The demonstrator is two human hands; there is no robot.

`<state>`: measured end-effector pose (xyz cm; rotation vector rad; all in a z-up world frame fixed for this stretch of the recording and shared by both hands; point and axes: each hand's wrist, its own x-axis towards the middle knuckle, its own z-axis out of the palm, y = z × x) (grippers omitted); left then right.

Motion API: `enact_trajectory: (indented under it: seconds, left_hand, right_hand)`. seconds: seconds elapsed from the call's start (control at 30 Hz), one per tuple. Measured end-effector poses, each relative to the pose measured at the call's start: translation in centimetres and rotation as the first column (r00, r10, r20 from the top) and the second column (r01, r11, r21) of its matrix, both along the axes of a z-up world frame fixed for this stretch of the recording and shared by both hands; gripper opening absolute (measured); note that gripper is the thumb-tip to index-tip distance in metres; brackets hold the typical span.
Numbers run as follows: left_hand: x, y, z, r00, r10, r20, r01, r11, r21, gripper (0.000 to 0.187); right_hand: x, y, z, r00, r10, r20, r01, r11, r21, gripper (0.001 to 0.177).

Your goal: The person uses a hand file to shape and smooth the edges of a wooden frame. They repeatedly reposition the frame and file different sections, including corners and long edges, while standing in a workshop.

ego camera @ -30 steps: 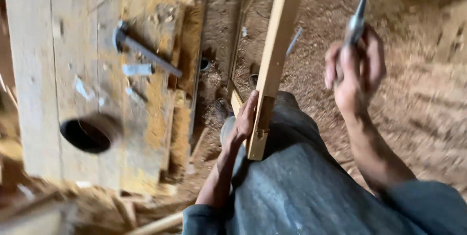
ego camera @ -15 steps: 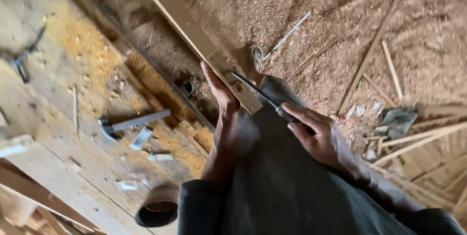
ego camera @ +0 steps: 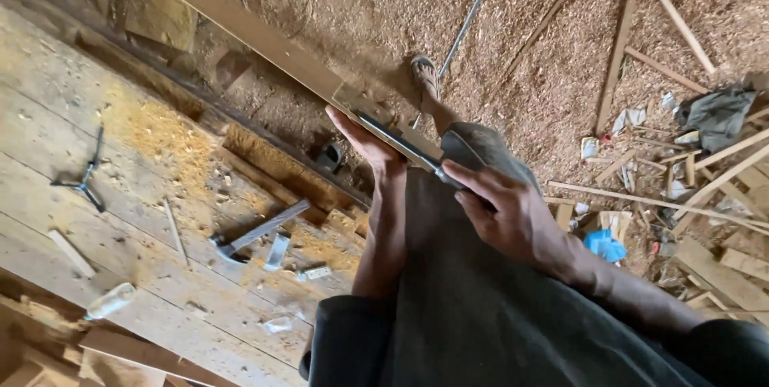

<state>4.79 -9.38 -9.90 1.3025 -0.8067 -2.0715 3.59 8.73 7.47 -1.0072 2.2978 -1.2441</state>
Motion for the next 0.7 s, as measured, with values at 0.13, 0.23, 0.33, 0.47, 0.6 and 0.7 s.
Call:
enact_trajectory:
  seconds: [0.13,0.23,0.33,0.47,0.6,0.7]
  left_hand:
    - [0.0,-0.3,-0.5,1.0,-0.025,0.014,0.025,1.0,0.005,0.074]
    - [-0.1,0.5,-0.3,0.999,-0.047,0.016,0.047,0.999,-0.005,0.074]
    - [-0.2,0.6,-0.4,0.996,-0.082,0.017,0.082,0.997,0.0,0.073]
    - [-0.1,0.3,-0.5,0.993,-0.113,0.025,0.113,0.994,0.0,0.072]
    - [-0.1,0.4,-0.7,0.993,-0.115,0.025,0.115,0.993,0.001,0.071]
    - [0.4,0.8,-1.1,0.991,-0.126,0.045,0.125,0.992,0.019,0.071]
  right_hand:
    - [0.0,-1.7,-0.3,0.997,-0.037,0.07,0.042,0.995,-0.085,0.045]
    - [0.1,0.4,0.0,0.998,-0.033,0.054,0.033,0.999,-0.01,0.044]
    - [0.8,0.6,-1.2,0.996,-0.051,0.077,0.054,0.998,-0.035,0.046]
    - [-0.4,-1.7,-1.3,0.99,-0.033,0.135,0.056,0.984,-0.17,0.048]
    - [0.1,0.1,-0.3,0.992,-0.053,0.112,0.056,0.998,-0.024,0.048]
    - [-0.2,-0.9,-0.4,0.988,-0.053,0.144,0.062,0.997,-0.055,0.048]
